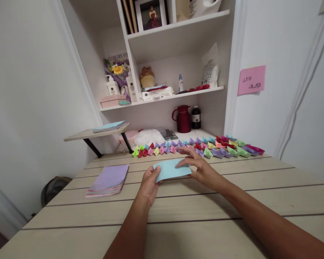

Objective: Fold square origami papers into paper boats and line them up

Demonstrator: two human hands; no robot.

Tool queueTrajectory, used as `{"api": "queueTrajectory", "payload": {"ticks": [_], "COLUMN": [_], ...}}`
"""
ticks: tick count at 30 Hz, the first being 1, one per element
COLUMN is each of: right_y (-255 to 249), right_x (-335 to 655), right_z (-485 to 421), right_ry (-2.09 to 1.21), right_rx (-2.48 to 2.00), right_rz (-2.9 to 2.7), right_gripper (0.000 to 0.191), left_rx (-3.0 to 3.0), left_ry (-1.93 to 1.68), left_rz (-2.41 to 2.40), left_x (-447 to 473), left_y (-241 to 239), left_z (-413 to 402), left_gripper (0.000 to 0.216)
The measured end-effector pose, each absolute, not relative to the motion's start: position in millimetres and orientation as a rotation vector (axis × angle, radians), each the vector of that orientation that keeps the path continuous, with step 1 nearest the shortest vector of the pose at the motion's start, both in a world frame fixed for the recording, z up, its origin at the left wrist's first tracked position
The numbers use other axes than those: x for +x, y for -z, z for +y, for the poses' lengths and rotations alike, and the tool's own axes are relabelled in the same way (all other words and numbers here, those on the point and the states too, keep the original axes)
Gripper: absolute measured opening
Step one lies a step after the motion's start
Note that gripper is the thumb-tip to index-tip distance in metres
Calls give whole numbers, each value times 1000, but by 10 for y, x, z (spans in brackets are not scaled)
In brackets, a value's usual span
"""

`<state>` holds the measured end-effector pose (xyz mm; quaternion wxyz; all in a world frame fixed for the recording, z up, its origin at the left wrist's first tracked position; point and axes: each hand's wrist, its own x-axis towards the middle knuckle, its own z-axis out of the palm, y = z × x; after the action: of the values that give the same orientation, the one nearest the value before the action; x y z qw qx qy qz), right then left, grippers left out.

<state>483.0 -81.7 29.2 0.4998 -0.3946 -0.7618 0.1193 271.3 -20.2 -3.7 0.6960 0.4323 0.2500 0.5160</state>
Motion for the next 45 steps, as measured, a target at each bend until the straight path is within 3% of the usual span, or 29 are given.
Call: {"api": "queueTrajectory", "payload": {"ticks": [2,8,12,23,32,45], "right_y": [-269,-134,-138,-199,-177,-71], "right_x": [4789,4737,4702,4718,4613,4650], "right_z": [-808,-716,-716,-728,-762,-655], "right_ry": [-308,-51,-31,-463,-711,-640], "right_rx": [-912,-914,-903,-982,-1031,-1059], "right_rz": [-1816,-1684,-1768,-1570,-1481,-1380], "right_gripper": [25,45,46,4,18,28], "left_rx": [944,937,989,985,1051,1214], "left_ry": [-1170,-1076,-1012,-1096,-1084,-1089], "left_rz": [541,459,435,548,561,650], "left_x": [2714,2754,2806,2824,2851,2886], "left_y": [34,11,19,31,33,41], "left_z": [-198,-265,-326,-326,-337,-360], "left_gripper": [40,66,59,39,39,42]}}
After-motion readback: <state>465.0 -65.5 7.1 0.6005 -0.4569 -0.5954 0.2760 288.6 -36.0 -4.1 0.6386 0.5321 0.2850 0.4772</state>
